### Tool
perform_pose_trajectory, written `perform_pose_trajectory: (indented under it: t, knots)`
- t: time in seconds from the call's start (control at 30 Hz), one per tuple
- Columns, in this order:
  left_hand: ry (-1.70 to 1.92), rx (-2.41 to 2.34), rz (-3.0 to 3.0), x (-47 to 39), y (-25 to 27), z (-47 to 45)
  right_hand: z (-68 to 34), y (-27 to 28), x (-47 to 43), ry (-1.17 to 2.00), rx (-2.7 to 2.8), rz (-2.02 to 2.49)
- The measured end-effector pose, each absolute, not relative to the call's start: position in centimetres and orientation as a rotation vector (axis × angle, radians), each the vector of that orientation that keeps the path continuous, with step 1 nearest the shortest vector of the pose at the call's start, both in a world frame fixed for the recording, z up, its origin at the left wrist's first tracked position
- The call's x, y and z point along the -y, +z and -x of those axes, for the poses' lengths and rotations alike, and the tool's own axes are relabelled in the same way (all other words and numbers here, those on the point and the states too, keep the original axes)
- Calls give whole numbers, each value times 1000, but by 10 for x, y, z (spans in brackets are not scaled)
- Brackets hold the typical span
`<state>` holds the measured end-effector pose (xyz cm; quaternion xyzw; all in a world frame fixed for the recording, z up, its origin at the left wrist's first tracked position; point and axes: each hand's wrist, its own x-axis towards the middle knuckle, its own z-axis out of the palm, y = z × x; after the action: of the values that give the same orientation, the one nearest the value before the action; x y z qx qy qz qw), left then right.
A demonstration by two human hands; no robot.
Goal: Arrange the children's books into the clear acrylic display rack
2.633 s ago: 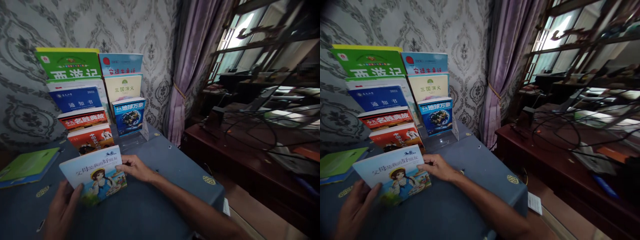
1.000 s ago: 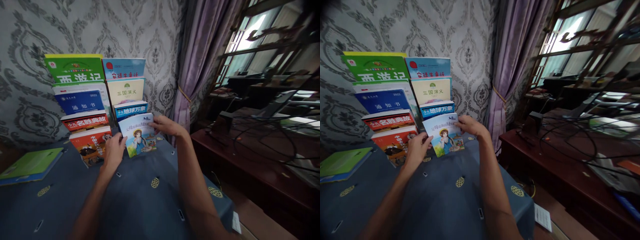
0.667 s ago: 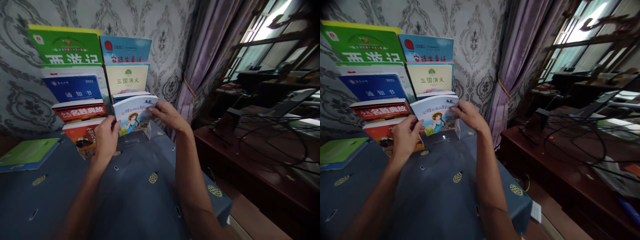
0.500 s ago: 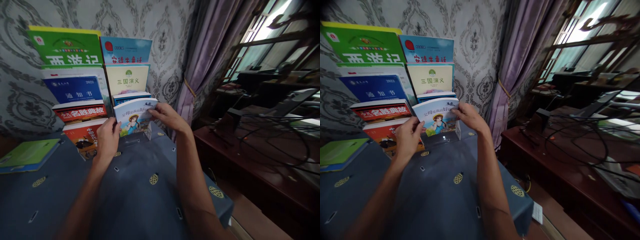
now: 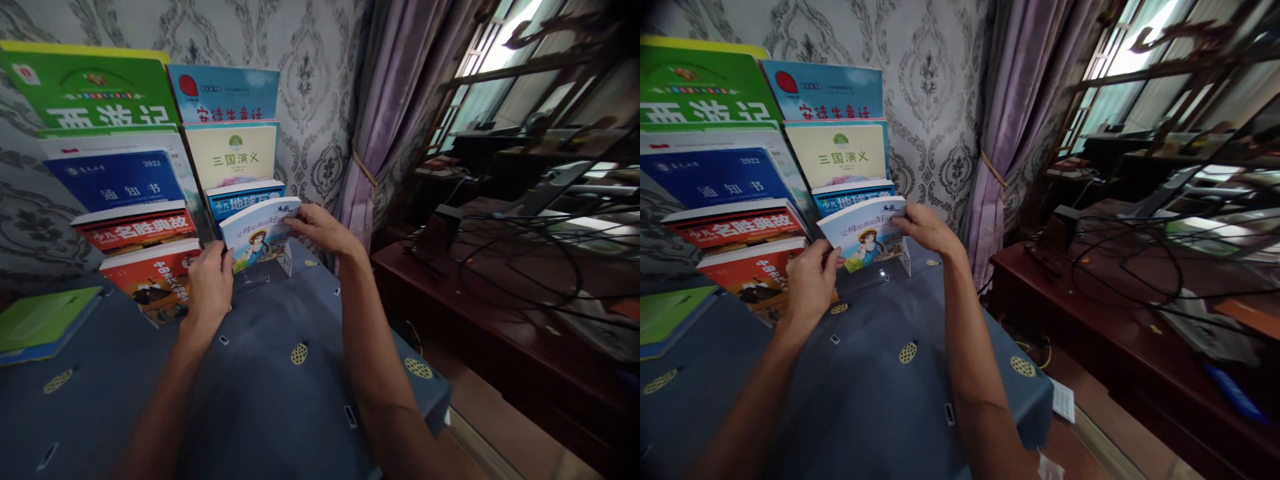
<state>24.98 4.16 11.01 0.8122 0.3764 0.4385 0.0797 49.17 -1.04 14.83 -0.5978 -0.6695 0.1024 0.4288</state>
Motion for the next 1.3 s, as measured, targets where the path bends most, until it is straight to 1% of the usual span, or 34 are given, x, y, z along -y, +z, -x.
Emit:
perform_pose_trajectory:
  t: [0.13,0.23,0.53,0.63,0.73,0.9,1.13,1.3]
  knots:
    - [1306,-1132,-2435,-39,111,-250,-492,151,15,357,1722,1433]
    - [1289,-1158,-2443,-40,110,-251,-492,151,17,362,1713,1414]
    - [1142,-1285,-2504,-53,91,-257,-501,135,-3,121,1837,1625]
    - [1073,-1346,-2554,-56,86,-258,-500,131,-7,88,1837,1680]
    - [971,-1391,-2612,-57,83,-259,-499,128,-8,186,1752,1712]
    - [877,-1451,-2625,-56,80,-262,-501,123,-11,374,1663,1617]
    - [842,-1488,-2566,-56,77,-264,-504,116,-21,254,1625,1675]
    - [846,-1458,-2519,-61,74,-261,-500,113,-25,285,1594,1684]
